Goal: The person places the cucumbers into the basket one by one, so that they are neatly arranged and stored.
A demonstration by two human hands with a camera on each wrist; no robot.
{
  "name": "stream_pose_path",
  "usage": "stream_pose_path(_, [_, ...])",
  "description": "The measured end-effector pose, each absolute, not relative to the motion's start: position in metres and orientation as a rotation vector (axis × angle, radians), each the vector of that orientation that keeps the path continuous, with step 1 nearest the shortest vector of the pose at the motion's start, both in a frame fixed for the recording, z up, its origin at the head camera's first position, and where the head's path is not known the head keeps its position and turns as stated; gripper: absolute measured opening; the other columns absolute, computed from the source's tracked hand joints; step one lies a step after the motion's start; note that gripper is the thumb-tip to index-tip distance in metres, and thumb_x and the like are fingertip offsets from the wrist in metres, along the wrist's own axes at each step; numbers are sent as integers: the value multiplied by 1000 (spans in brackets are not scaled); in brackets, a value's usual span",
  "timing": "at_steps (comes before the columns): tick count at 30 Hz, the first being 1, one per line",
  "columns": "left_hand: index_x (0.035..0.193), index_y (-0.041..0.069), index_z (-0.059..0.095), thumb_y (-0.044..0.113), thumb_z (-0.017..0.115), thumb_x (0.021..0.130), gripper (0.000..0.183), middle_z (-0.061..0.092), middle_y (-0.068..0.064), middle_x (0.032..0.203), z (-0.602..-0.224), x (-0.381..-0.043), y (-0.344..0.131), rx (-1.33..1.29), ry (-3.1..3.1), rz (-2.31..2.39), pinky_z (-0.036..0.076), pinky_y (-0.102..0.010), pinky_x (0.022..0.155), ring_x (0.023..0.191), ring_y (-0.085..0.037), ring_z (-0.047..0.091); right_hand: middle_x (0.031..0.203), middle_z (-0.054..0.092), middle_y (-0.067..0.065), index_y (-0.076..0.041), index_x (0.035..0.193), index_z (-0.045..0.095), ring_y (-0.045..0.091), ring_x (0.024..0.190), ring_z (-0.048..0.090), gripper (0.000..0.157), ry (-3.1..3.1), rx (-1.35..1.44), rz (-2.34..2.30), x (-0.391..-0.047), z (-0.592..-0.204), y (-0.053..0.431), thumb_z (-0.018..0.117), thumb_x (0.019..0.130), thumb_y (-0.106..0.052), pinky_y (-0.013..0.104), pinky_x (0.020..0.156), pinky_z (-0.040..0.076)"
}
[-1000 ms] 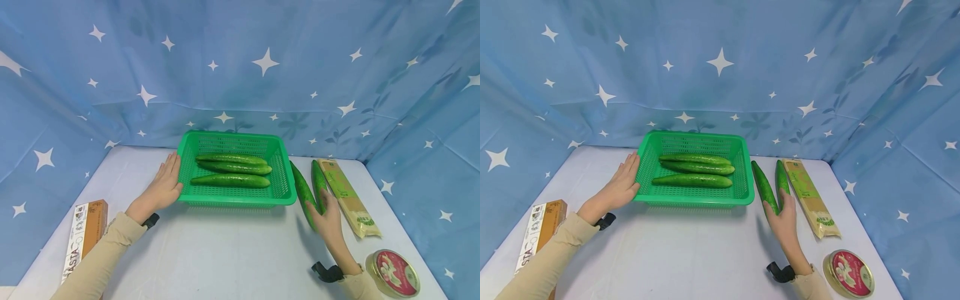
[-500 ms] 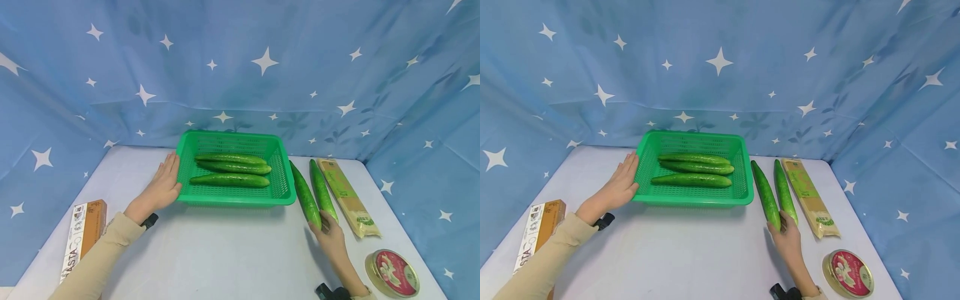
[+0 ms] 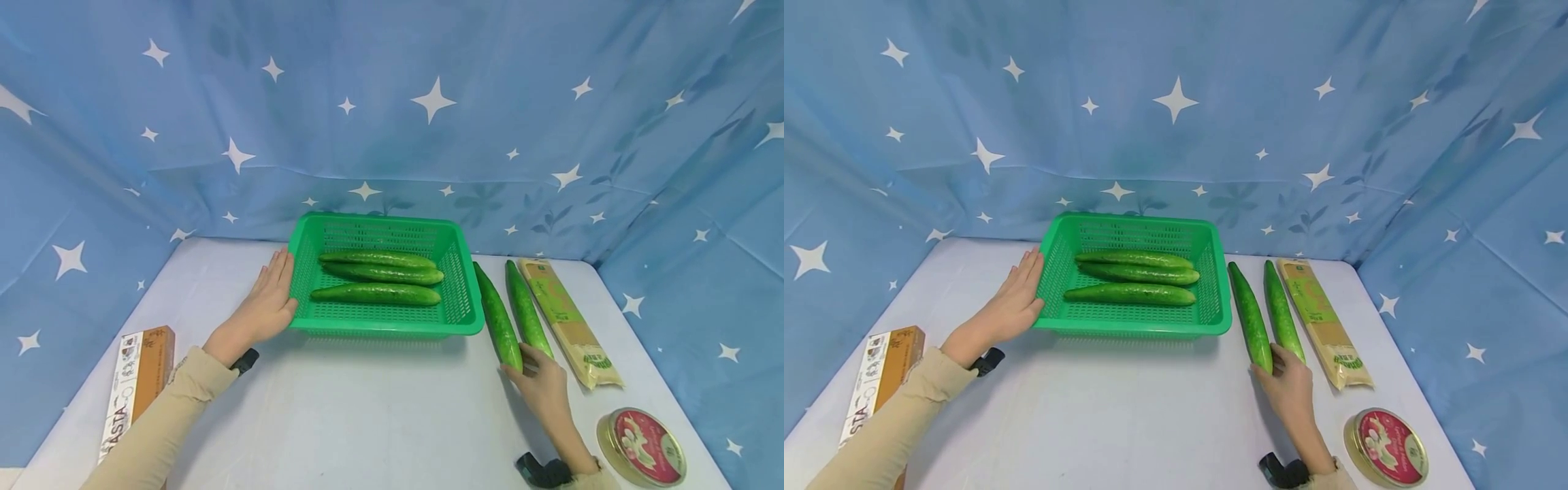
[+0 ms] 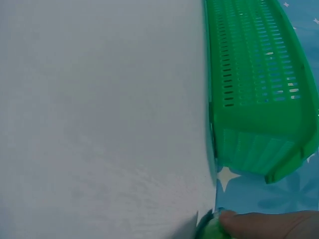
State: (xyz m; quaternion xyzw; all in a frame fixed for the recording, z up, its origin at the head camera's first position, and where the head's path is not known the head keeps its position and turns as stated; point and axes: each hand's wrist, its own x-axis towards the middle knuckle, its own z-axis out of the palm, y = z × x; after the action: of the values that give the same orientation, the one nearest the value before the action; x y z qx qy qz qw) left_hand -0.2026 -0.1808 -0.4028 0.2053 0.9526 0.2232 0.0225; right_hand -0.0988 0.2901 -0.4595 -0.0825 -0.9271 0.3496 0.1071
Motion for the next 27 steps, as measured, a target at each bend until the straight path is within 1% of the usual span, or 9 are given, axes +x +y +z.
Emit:
stream_pose_path(6, [154,-8,-8,10,37,99,73,-19,-21,162,-405,-204,-180,636,2945,691,-2,-55,119,149,-38,-15,103,67,34,17,121,61,43,90,70,52,-2713,-194,950,-101,-459,293,82,79,-5,40,69,60])
stream_pose_path(8, [154,-8,-8,10,37,99,73,-19,-21,162,-406,-203,-180,633,2944,691,-2,-55,119,149,-37,-16,100,68,33,17,119,62,41,87,70,51,-2719,-205,954,-101,-458,294,82,79,-6,37,66,60])
stream_pose_path(12, [154,-8,-7,10,37,99,73,-19,-21,162,-405,-203,-181,634,2947,693,-2,-56,119,149,-36,-16,100,69,32,16,119,63,40,86,71,49,-2727,-232,975,-101,-455,296,81,80,-7,29,61,59])
stream_pose_path(17, [154,-9,-7,10,37,99,73,-19,-22,162,-403,-201,-180,639,2951,702,-2,-56,119,149,-37,-15,101,69,31,14,118,65,39,88,72,47,-2726,-244,985,-101,-451,298,81,80,-7,21,61,56])
stream_pose_path(22, [154,-10,-5,10,37,99,72,-17,-24,161,-401,-200,-180,651,2951,734,-2,-57,118,149,-38,-15,101,70,30,13,117,67,39,87,72,45,-2704,-271,993,-101,-447,301,82,79,-7,14,59,49])
stream_pose_path(25, [154,-9,-6,9,37,99,73,-17,-23,161,-402,-200,-180,646,2950,730,-2,-57,119,149,-37,-16,99,70,29,12,116,68,38,85,72,44,-2685,-288,986,-101,-444,303,82,78,-6,13,58,48])
stream_pose_path(27, [154,-9,-7,9,37,99,73,-18,-23,161,-402,-201,-180,642,2952,716,-2,-57,119,149,-36,-16,96,71,27,10,115,69,37,83,72,43,-2685,-293,955,-101,-441,304,83,78,-7,17,59,48])
